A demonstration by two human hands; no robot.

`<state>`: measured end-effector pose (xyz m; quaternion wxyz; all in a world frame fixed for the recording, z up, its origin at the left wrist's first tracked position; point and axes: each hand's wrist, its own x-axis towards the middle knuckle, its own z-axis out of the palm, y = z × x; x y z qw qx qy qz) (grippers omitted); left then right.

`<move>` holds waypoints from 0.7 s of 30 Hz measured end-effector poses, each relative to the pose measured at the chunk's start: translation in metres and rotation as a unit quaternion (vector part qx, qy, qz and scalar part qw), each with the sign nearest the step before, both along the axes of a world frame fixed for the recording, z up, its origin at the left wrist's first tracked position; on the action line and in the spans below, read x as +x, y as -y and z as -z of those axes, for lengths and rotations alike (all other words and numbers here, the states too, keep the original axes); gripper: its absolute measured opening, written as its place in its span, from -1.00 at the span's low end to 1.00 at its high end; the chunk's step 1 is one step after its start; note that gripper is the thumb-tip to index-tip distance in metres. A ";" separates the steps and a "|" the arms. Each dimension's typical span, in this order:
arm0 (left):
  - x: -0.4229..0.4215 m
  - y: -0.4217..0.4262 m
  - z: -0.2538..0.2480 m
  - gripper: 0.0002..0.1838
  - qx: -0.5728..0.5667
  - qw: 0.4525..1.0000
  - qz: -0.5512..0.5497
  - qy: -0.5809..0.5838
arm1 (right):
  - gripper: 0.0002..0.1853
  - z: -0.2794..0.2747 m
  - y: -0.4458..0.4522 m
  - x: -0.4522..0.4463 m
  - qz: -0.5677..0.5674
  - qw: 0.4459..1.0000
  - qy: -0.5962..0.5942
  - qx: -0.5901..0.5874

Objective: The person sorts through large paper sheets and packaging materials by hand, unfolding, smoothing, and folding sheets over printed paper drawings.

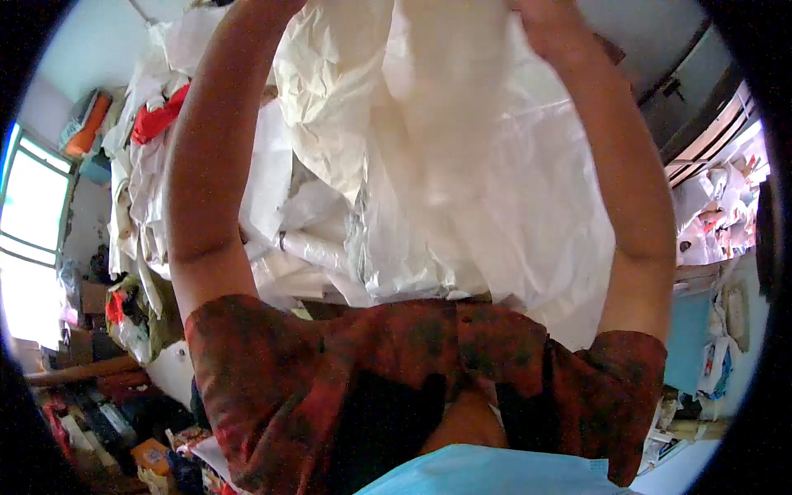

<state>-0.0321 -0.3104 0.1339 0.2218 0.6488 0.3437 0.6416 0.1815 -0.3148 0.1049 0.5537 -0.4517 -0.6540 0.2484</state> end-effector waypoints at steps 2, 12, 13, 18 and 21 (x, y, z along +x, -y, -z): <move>0.008 0.018 -0.011 -0.68 -0.066 0.996 0.043 0.032 | -0.50 0.000 0.004 -0.029 -0.208 0.974 -0.091 0.008; -0.030 0.008 -0.002 -0.39 -0.079 0.970 0.182 -0.139 | -0.56 0.020 -0.018 -0.092 -0.268 0.904 -0.302 0.140; -0.033 0.021 -0.009 -0.34 -0.096 0.971 0.159 -0.151 | -0.55 0.018 -0.022 -0.091 -0.280 0.898 -0.316 0.128; -0.087 0.016 0.023 0.15 -0.082 0.960 0.088 -0.252 | -0.76 -0.003 -0.015 -0.073 -0.228 0.907 -0.341 0.095; -0.104 0.032 0.053 0.08 -0.172 0.960 0.085 -0.205 | -0.74 -0.013 -0.039 -0.063 -0.111 0.956 -0.195 0.188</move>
